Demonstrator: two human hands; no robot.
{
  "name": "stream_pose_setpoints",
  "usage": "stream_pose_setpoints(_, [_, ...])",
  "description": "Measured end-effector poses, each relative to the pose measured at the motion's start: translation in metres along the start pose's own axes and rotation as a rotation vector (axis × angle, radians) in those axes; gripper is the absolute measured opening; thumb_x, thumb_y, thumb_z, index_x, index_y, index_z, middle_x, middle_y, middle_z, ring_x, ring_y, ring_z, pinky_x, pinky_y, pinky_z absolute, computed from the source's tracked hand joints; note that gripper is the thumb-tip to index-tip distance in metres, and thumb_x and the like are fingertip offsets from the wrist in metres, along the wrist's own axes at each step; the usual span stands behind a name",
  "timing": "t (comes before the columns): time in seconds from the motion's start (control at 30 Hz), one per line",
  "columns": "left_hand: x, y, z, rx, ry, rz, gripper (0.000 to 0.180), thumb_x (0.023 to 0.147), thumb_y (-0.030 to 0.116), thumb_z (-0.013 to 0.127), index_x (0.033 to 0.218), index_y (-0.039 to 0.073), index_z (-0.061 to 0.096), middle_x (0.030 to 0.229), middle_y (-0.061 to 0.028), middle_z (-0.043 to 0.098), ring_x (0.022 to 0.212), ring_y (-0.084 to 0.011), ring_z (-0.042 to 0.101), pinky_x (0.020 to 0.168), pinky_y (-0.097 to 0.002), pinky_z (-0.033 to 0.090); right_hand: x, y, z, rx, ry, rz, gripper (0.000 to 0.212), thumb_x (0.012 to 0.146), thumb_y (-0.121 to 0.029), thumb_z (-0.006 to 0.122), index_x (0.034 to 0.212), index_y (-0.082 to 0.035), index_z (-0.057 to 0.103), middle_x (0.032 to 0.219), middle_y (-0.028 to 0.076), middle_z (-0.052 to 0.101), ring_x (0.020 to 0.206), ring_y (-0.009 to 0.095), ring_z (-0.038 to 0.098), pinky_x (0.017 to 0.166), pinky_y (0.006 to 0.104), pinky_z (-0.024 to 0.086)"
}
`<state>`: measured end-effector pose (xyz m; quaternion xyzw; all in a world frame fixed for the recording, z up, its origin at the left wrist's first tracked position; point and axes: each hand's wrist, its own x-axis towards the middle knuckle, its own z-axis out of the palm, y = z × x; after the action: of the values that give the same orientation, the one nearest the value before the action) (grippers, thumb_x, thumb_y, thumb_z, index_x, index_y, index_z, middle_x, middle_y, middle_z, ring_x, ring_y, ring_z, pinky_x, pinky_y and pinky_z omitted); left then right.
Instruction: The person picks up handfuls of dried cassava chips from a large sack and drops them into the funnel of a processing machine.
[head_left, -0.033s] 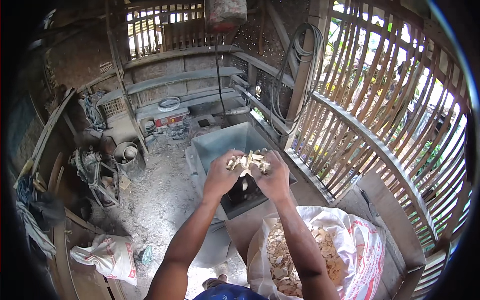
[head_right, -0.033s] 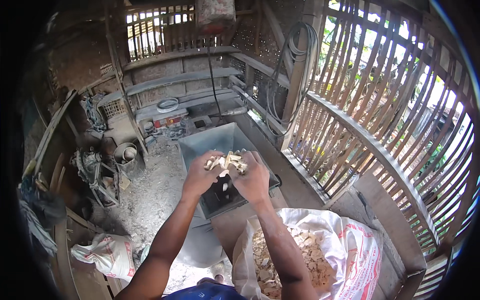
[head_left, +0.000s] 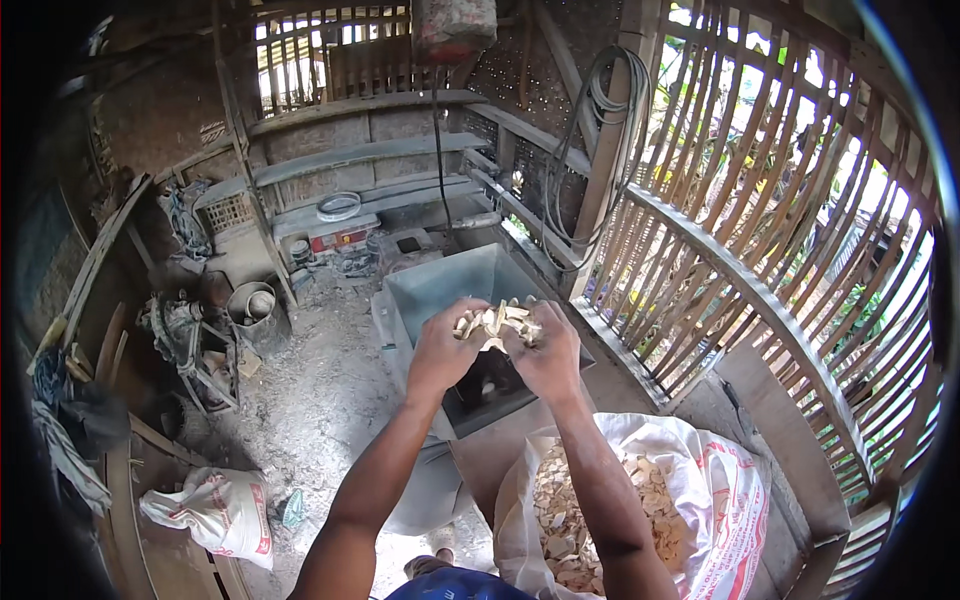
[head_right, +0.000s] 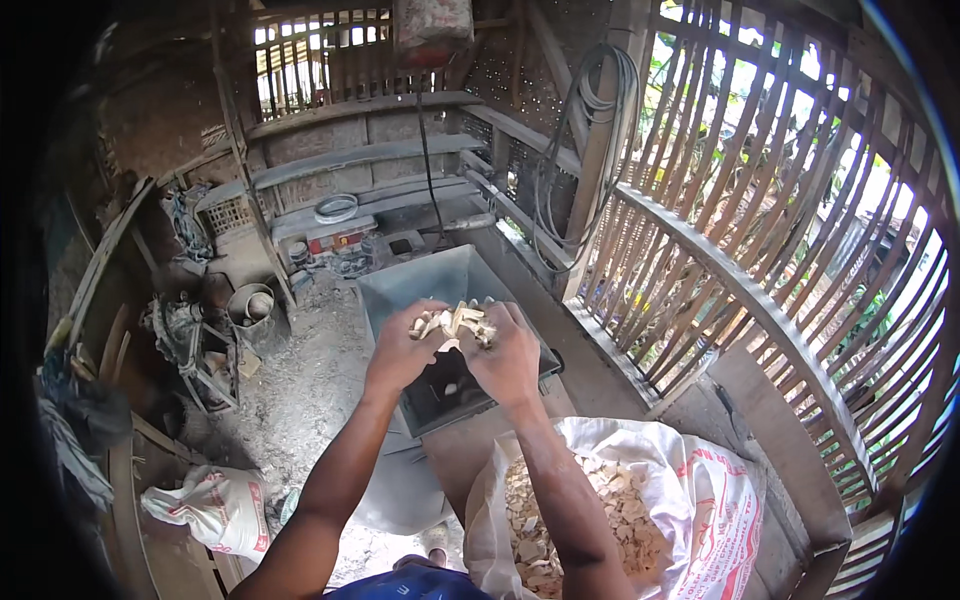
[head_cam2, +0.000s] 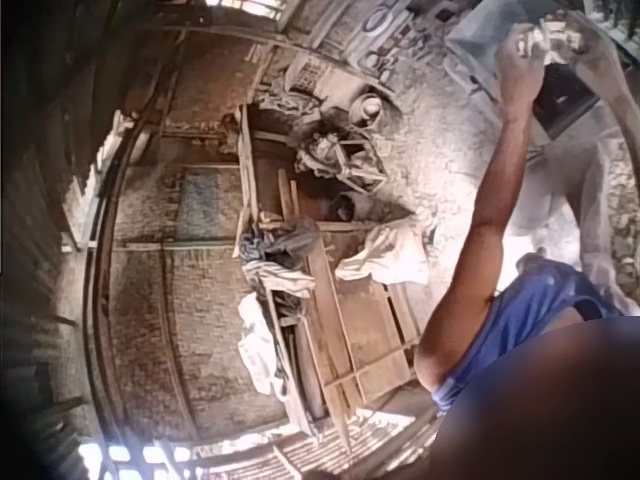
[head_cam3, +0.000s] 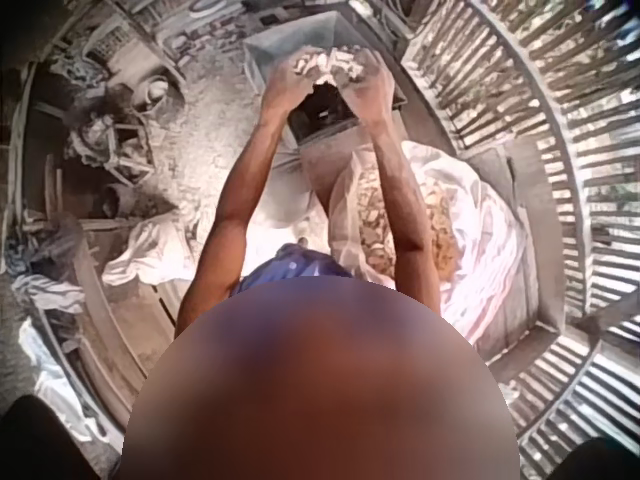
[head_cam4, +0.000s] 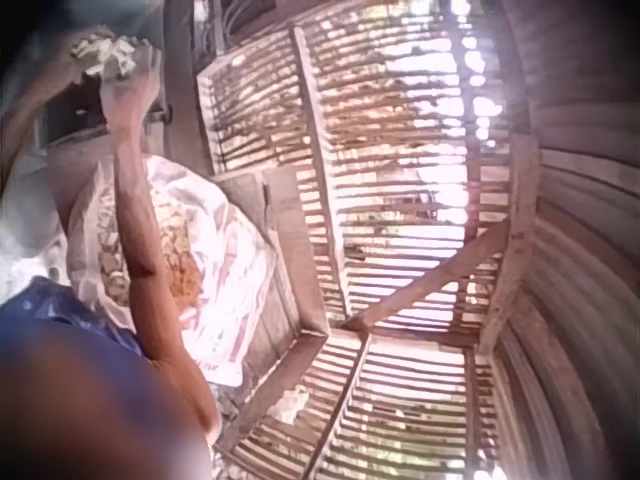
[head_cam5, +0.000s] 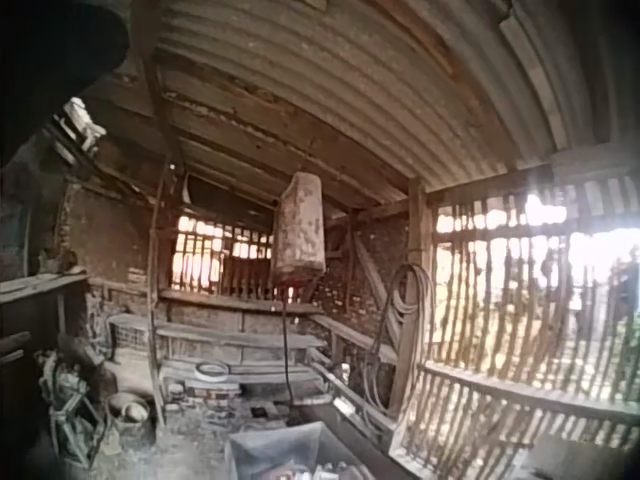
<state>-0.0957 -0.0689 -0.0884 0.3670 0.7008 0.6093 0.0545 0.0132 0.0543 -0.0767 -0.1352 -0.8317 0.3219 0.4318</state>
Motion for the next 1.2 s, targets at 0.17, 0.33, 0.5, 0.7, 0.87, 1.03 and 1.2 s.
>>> stream_pose_setpoints(0.17, [0.005,-0.017,-0.005,-0.012,0.013,0.041,0.03,0.088,0.009,0.066,0.117,0.005,0.069,0.094,-0.0062,0.071,0.078,-0.0097,0.065,0.061,-0.0253,0.054,0.002,-0.002,0.0,-0.023,-0.037,0.054,0.029,0.082,-0.018,0.073,0.104,0.0,0.066,0.096,0.017,0.067,0.089,0.039,0.067,0.078,0.0448,0.052])
stream_pose_setpoints(0.33, [0.004,-0.013,-0.004,-0.003,0.02,0.024,0.03,0.086,0.007,0.062,0.115,0.004,0.071,0.108,-0.0171,0.071,0.096,-0.0275,0.069,0.09,-0.0374,0.051,0.002,0.003,0.001,-0.032,-0.054,0.042,0.027,0.084,-0.017,0.073,0.105,-0.001,0.067,0.094,0.017,0.068,0.088,0.039,0.068,0.077,0.0447,0.052])
stream_pose_setpoints(0.5, [0.001,0.01,-0.004,-0.144,-0.014,-0.226,0.032,0.084,0.014,0.072,0.115,0.005,0.072,0.109,-0.0177,0.072,0.093,-0.0265,0.07,0.087,-0.0359,0.052,0.002,-0.004,-0.001,0.008,-0.12,0.109,0.03,0.087,-0.021,0.072,0.108,-0.001,0.067,0.102,0.019,0.07,0.091,0.04,0.068,0.077,0.0451,0.052])
stream_pose_setpoints(0.7, [0.003,-0.004,-0.005,0.025,0.039,-0.067,0.033,0.08,0.017,0.078,0.11,0.005,0.074,0.099,-0.0148,0.072,0.089,-0.0246,0.069,0.082,-0.0347,0.052,0.001,-0.007,0.003,-0.104,-0.107,0.069,0.035,0.093,-0.03,0.065,0.113,-0.001,0.067,0.101,0.019,0.069,0.092,0.04,0.068,0.078,0.046,0.052])
stream_pose_setpoints(0.87, [0.003,-0.012,-0.007,0.059,0.04,0.036,0.035,0.076,0.012,0.081,0.109,0.003,0.074,0.097,-0.0102,0.071,0.088,-0.0187,0.066,0.079,-0.031,0.052,0.0,-0.001,0.007,-0.08,-0.139,0.037,0.026,0.091,-0.021,0.066,0.109,-0.002,0.067,0.105,0.02,0.068,0.094,0.041,0.066,0.08,0.0465,0.052])
stream_pose_setpoints(1.03, [0.005,-0.015,-0.005,0.126,0.022,0.06,0.04,0.071,0.009,0.084,0.109,0.002,0.074,0.098,-0.0072,0.069,0.086,-0.0142,0.064,0.076,-0.0274,0.051,0.003,0.006,0.007,0.103,-0.139,0.016,0.022,0.081,-0.005,0.063,0.102,-0.003,0.068,0.107,0.02,0.067,0.095,0.042,0.066,0.082,0.0465,0.052])
stream_pose_setpoints(1.2, [0.007,-0.004,-0.001,0.315,-0.09,0.113,0.046,0.071,0.023,0.085,0.109,0.001,0.073,0.099,-0.0167,0.069,0.087,-0.0284,0.069,0.079,-0.0362,0.053,0.011,0.027,0.001,0.198,-0.223,-0.009,0.023,0.073,-0.003,0.062,0.095,-0.004,0.072,0.107,0.02,0.067,0.095,0.041,0.066,0.081,0.0448,0.052])
